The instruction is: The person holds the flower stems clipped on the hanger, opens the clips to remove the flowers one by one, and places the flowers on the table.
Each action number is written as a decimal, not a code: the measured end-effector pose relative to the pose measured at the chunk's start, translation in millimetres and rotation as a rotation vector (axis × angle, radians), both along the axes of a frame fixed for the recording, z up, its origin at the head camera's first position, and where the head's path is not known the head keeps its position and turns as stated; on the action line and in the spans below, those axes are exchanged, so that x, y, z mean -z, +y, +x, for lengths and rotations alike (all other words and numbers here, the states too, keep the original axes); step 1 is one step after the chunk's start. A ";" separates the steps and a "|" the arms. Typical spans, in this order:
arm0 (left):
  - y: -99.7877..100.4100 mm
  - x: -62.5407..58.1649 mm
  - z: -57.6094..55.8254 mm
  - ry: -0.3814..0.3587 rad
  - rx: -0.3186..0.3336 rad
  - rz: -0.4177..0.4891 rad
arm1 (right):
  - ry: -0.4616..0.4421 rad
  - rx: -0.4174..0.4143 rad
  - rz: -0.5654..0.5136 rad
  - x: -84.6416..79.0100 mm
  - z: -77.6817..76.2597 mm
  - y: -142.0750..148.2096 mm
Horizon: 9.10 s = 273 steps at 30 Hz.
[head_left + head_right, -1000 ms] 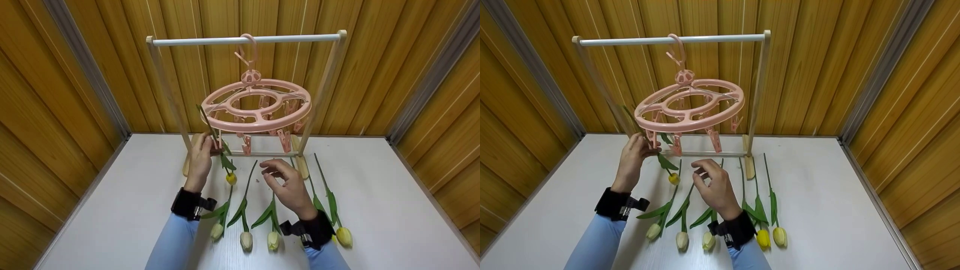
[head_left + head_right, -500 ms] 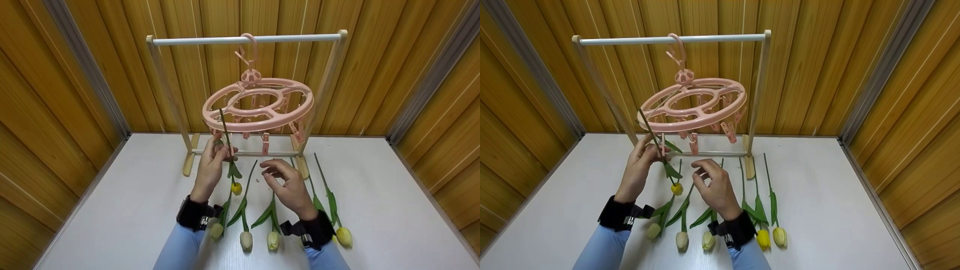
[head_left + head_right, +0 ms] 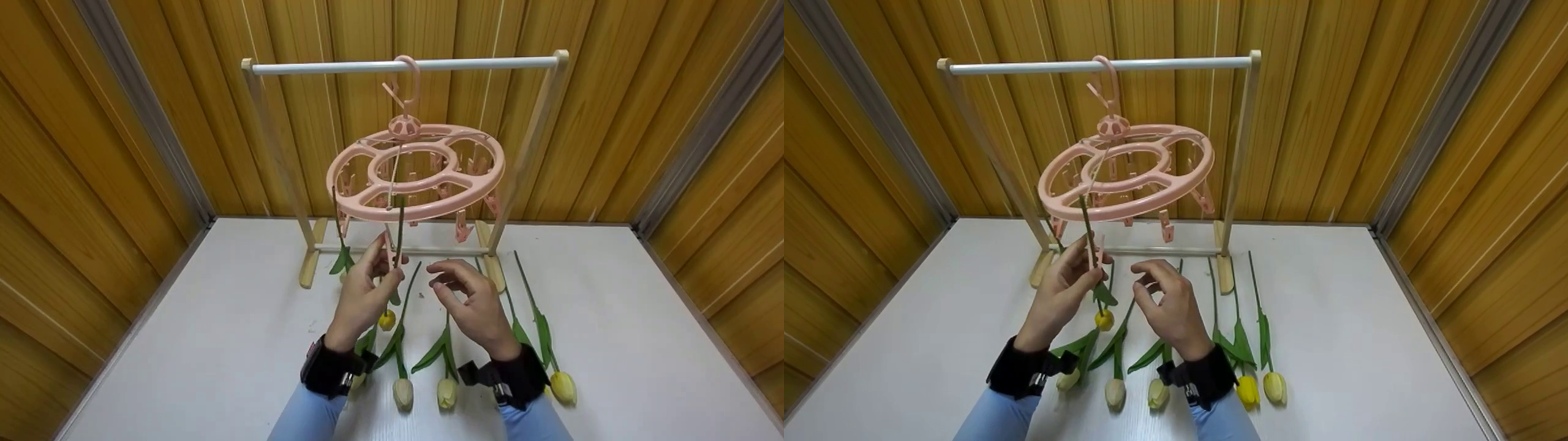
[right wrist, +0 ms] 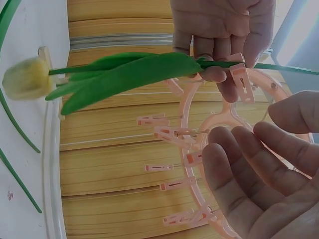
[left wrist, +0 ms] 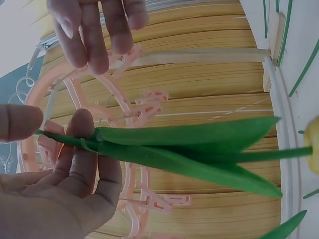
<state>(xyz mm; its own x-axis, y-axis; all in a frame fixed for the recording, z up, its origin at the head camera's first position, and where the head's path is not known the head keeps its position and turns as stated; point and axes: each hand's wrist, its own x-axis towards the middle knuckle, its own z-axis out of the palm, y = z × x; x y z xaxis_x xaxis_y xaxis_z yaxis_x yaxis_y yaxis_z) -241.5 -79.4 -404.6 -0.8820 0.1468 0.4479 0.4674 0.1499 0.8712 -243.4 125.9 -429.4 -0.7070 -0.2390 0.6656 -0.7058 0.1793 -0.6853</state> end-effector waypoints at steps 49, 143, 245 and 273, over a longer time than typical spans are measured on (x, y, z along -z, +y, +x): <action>19.7 21.7 10.7 0.123 -0.126 0.051 | -0.207 -0.093 -0.136 -1.3 -9.6 -4.9; -13.9 14.6 2.7 0.076 -0.063 -0.057 | -0.324 -0.175 -0.171 -35.7 -34.7 -8.9; -36.3 8.0 8.9 0.139 -0.146 -0.022 | -0.340 -0.142 -0.226 -9.6 -34.3 -1.1; -57.9 10.1 13.7 0.127 -0.225 0.036 | -0.262 -0.029 -0.118 16.7 -6.0 21.2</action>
